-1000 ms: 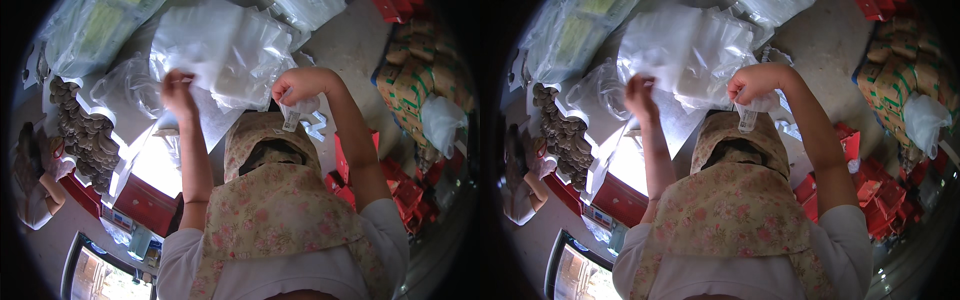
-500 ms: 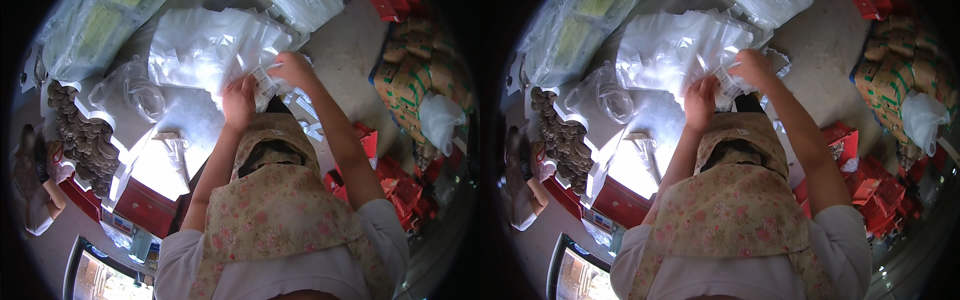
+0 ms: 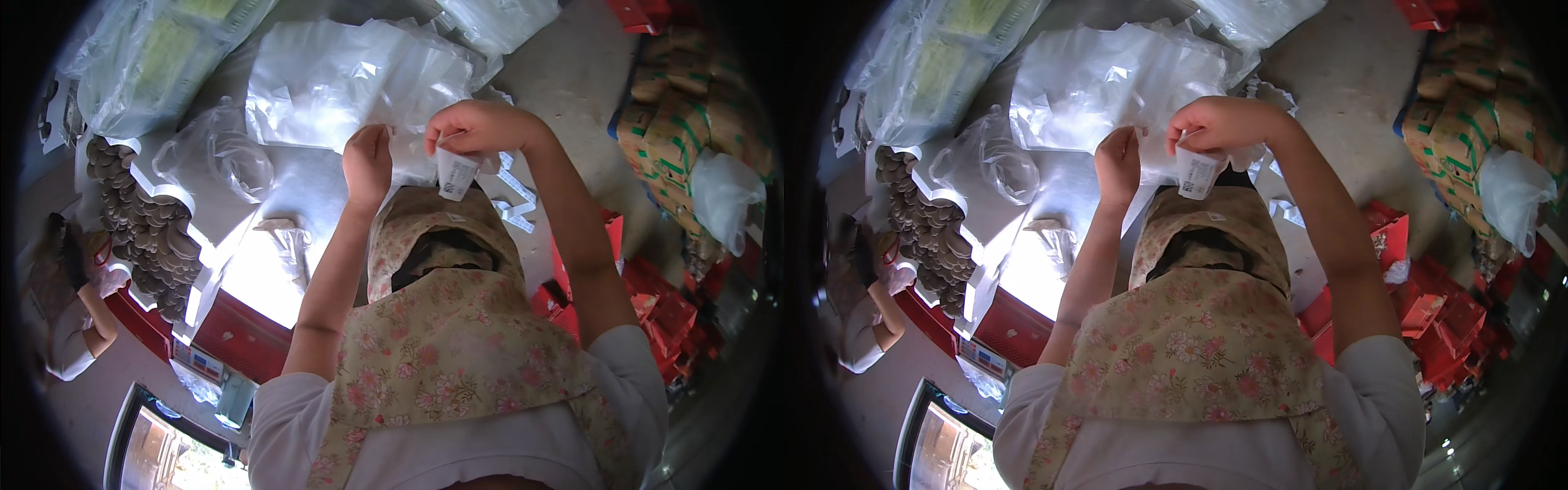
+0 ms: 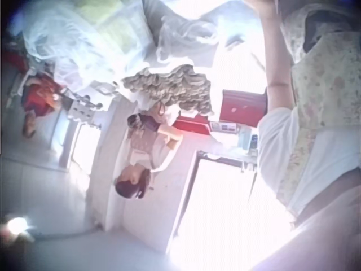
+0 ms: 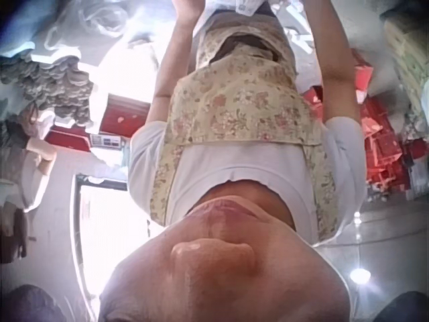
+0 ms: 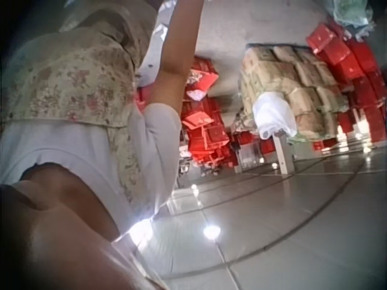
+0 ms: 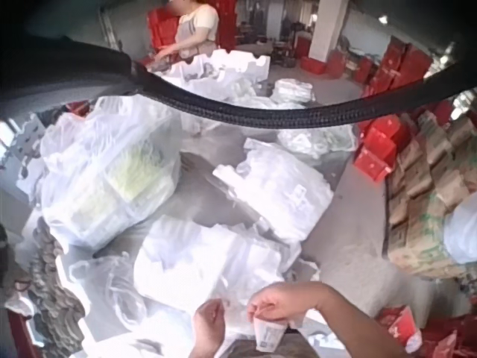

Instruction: The person repeatedly tears off printed labels from a roll and affixes them to small clear plastic bags on a table. The person handles the bags and labels by hand, placing each labeled bag back on the table. The workspace contains stacks of similar bags, red crates, and cardboard boxes.

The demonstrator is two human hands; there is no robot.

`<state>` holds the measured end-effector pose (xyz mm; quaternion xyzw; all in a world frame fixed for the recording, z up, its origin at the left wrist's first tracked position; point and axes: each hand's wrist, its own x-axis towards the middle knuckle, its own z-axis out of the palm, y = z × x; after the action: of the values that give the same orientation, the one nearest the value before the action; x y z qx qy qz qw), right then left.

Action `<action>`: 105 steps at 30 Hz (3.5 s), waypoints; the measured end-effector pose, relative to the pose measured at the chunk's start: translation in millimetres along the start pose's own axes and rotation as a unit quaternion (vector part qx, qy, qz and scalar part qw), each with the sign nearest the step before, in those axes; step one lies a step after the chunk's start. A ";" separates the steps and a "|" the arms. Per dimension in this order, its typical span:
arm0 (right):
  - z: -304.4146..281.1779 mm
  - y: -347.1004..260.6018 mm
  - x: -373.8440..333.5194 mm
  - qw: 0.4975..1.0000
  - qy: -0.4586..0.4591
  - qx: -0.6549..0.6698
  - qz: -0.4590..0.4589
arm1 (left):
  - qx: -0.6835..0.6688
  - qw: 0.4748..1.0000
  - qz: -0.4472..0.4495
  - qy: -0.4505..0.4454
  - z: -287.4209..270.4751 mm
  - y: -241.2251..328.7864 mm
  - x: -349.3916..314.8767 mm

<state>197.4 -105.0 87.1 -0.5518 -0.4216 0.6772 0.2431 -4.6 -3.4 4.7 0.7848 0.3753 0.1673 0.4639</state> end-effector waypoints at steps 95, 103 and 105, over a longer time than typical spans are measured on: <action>22.1 78.5 -64.1 0.980 0.132 0.120 0.093 | 0.225 0.947 0.213 0.085 -5.7 16.4 35.9; 28.7 90.7 -66.1 0.978 0.137 0.129 0.089 | 0.255 0.942 0.214 -0.036 24.9 19.3 10.6; 30.3 97.1 -64.7 0.978 0.140 0.131 0.085 | 0.219 0.951 0.202 -0.085 28.4 17.5 7.8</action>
<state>199.4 -216.7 41.8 -0.6383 -0.2430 0.6610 0.3108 25.4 -19.7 4.4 0.9378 0.1953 0.1039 0.2675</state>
